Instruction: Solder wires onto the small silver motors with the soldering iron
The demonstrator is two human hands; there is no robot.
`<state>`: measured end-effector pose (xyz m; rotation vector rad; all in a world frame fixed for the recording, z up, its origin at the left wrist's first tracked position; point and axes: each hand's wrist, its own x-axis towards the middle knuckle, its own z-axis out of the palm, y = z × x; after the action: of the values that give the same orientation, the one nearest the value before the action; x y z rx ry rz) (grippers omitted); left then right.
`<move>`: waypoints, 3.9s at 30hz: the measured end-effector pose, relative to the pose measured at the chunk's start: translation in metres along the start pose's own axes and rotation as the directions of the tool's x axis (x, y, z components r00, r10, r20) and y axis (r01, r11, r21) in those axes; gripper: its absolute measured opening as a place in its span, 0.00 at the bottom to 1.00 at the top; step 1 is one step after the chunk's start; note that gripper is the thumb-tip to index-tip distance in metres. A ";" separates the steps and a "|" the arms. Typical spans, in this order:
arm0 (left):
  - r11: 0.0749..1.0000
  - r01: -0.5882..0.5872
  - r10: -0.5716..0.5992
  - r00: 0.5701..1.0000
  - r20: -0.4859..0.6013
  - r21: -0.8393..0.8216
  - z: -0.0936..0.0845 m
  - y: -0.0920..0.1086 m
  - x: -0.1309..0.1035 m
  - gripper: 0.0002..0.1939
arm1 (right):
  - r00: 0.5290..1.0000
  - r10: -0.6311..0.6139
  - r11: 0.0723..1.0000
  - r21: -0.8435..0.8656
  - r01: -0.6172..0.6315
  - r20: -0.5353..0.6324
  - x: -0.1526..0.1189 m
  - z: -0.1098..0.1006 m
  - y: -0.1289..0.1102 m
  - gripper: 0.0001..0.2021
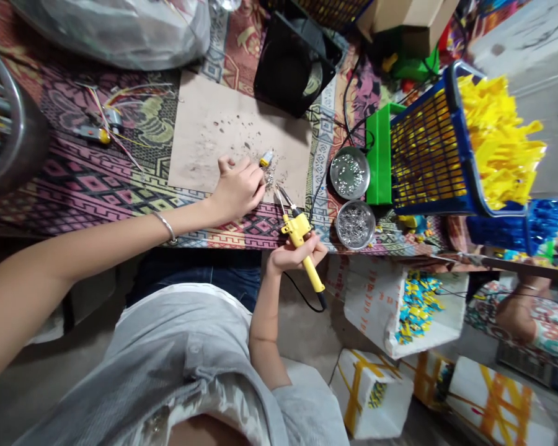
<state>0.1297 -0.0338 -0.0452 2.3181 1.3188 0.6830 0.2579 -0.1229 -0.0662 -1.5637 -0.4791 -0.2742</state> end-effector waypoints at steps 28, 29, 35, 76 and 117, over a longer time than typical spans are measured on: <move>0.993 0.105 -0.114 0.981 -0.154 -0.062 -0.028 -0.030 -0.001 0.07 | 0.998 0.003 1.000 0.010 -0.002 -0.057 -0.003 0.000 -0.004 0.16; 0.992 0.108 -0.118 0.979 -0.167 -0.067 -0.029 -0.034 -0.001 0.07 | 0.999 0.002 1.000 0.007 -0.001 -0.053 -0.003 -0.001 -0.004 0.16; 0.989 0.139 -0.143 0.981 -0.134 -0.040 -0.034 -0.040 -0.001 0.02 | 0.997 0.023 0.999 0.045 -0.019 -0.074 -0.004 -0.002 -0.005 0.17; 0.981 0.084 -0.088 0.996 -0.018 -0.174 -0.061 -0.032 0.000 0.10 | 0.960 -0.031 0.997 0.070 0.011 0.280 -0.001 -0.014 -0.007 0.19; 0.985 -0.015 0.048 0.982 0.183 -0.174 -0.033 -0.041 0.035 0.13 | 0.941 0.172 0.983 -0.114 -0.144 0.291 0.019 0.009 -0.025 0.19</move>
<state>0.0973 0.0192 -0.0331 2.2084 1.0975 0.5503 0.2616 -0.1115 -0.0360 -1.7330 -0.5788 0.0696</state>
